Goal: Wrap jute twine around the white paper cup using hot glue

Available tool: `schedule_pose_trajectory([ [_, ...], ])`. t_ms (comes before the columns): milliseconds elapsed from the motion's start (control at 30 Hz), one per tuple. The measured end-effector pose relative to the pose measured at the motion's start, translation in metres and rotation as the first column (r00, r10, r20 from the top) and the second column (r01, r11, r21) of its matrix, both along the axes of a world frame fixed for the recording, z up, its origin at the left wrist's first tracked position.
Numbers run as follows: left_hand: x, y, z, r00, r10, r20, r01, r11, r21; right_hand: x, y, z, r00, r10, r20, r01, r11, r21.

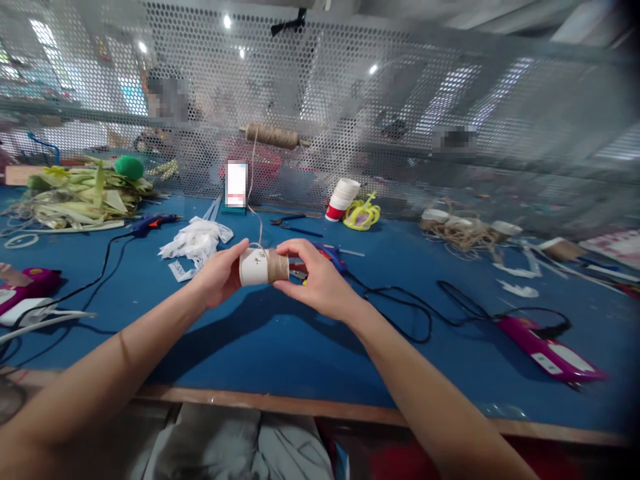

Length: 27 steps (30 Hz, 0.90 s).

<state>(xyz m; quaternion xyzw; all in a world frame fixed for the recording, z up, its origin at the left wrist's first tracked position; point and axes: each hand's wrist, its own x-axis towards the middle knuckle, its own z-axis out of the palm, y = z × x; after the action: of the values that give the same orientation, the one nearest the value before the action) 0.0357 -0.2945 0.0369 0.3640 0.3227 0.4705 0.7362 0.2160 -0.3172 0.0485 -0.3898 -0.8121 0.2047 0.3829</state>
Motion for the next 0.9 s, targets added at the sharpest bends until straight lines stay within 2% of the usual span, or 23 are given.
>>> schedule_pose_trajectory([
  [67,-0.003,0.001,0.002,0.999,-0.049,0.016,0.05,0.998,-0.033,0.001,-0.004,-0.005,0.998,-0.004,0.062,-0.006,0.988,0.157],
  [167,-0.003,0.001,-0.001,0.996,-0.087,0.007,0.087,0.995,-0.054,0.002,-0.008,-0.017,0.992,-0.025,0.123,-0.014,0.952,0.305],
  [267,-0.001,0.0,-0.007,0.996,-0.077,-0.035,0.076,0.996,-0.037,0.0,-0.011,-0.029,0.988,-0.032,0.154,-0.025,0.936,0.352],
  [367,0.002,-0.001,-0.012,0.994,-0.024,-0.107,0.024,1.0,0.003,-0.002,-0.012,-0.032,0.988,-0.007,0.153,-0.045,0.942,0.333],
  [433,0.003,-0.001,-0.015,0.987,0.007,-0.161,-0.003,1.0,0.027,0.004,-0.007,-0.028,0.994,-0.017,0.111,-0.016,0.955,0.296],
  [467,0.004,-0.002,-0.016,0.983,0.016,-0.183,-0.009,0.999,0.04,0.01,-0.001,-0.024,0.995,-0.067,0.07,0.047,0.964,0.262],
  [533,0.005,-0.002,-0.018,0.977,0.027,-0.214,-0.011,0.997,0.075,0.03,0.016,-0.018,0.96,-0.281,-0.01,0.279,0.95,0.141],
  [567,0.005,-0.003,-0.018,0.974,0.033,-0.222,-0.012,0.995,0.095,0.042,0.027,-0.015,0.899,-0.438,-0.019,0.438,0.897,0.055],
  [600,0.005,-0.003,-0.019,0.973,0.039,-0.228,-0.014,0.994,0.112,0.056,0.038,-0.014,0.818,-0.575,0.024,0.575,0.818,-0.023],
  [633,0.005,-0.003,-0.019,0.972,0.046,-0.23,-0.017,0.992,0.127,0.07,0.049,-0.015,0.78,-0.623,0.058,0.625,0.778,-0.059],
  [767,0.005,-0.003,-0.019,0.965,0.075,-0.251,-0.035,0.987,0.16,0.105,0.078,-0.03,0.752,-0.643,0.147,0.66,0.728,-0.188],
  [900,0.005,-0.002,-0.02,0.949,0.102,-0.298,-0.039,0.977,0.211,0.105,0.084,-0.044,0.742,-0.658,0.128,0.662,0.69,-0.292],
])
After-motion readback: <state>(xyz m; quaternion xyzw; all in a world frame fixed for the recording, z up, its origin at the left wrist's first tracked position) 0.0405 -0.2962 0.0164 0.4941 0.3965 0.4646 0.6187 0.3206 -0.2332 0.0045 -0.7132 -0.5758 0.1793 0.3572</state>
